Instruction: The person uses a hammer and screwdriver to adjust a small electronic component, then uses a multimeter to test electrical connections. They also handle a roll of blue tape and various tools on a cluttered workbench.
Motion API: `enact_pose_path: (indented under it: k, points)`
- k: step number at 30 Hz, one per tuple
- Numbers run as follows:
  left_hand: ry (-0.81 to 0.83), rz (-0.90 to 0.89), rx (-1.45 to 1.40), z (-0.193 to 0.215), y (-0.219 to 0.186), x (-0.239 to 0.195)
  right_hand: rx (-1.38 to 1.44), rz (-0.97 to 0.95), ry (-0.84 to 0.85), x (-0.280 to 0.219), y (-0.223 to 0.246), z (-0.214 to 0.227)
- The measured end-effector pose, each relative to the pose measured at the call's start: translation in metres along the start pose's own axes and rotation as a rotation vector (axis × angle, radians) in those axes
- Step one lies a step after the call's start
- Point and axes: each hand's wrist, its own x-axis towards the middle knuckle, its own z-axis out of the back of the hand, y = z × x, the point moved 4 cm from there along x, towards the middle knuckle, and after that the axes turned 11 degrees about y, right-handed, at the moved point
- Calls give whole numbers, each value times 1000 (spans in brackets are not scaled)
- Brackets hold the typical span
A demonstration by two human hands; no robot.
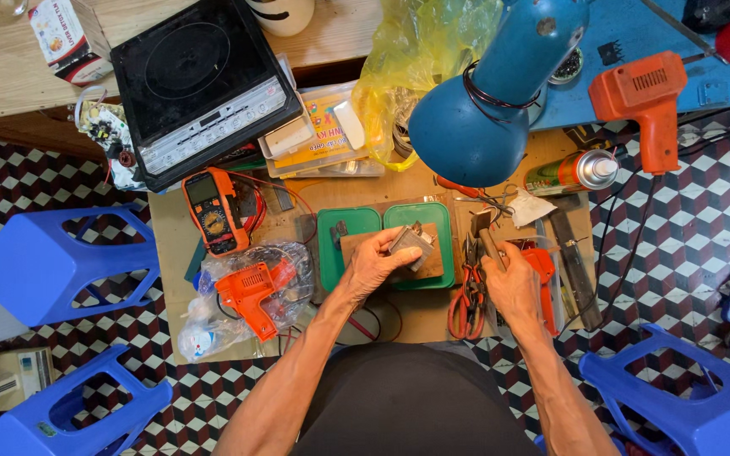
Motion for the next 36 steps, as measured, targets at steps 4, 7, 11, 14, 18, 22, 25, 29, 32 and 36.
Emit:
enact_pose_path:
  k: [4, 7, 11, 14, 18, 22, 25, 29, 32, 36]
  points:
    - [85, -14, -28, 0, -2, 3, 74, -39, 1, -6, 5, -1]
    - [126, -30, -23, -1, -6, 4, 199, -84, 54, -10, 6, -3]
    - [0, -60, 199, 2, -5, 6, 170, 39, 10, -17, 22, -1]
    - [-156, -165, 625, -1, -2, 5, 83, -28, 63, -27, 34, -3]
    - [-338, -253, 911, -6, 10, 4, 98, 34, -24, -52, 54, -6]
    - [-375, -308, 960, -10, 22, 3, 128, 218, 0, -69, 69, -15]
    - [-279, -238, 836, 2, 26, 8, 63, 233, -9, -66, 80, -19]
    - [-103, -106, 586, 22, 31, 13, 30, 363, -98, -71, 96, -19]
    - [-109, 19, 539, 23, 38, 16, 46, 478, -89, -74, 106, -17]
    - [-191, -97, 633, 20, 36, 13, -1, 389, -46, -69, 106, -19]
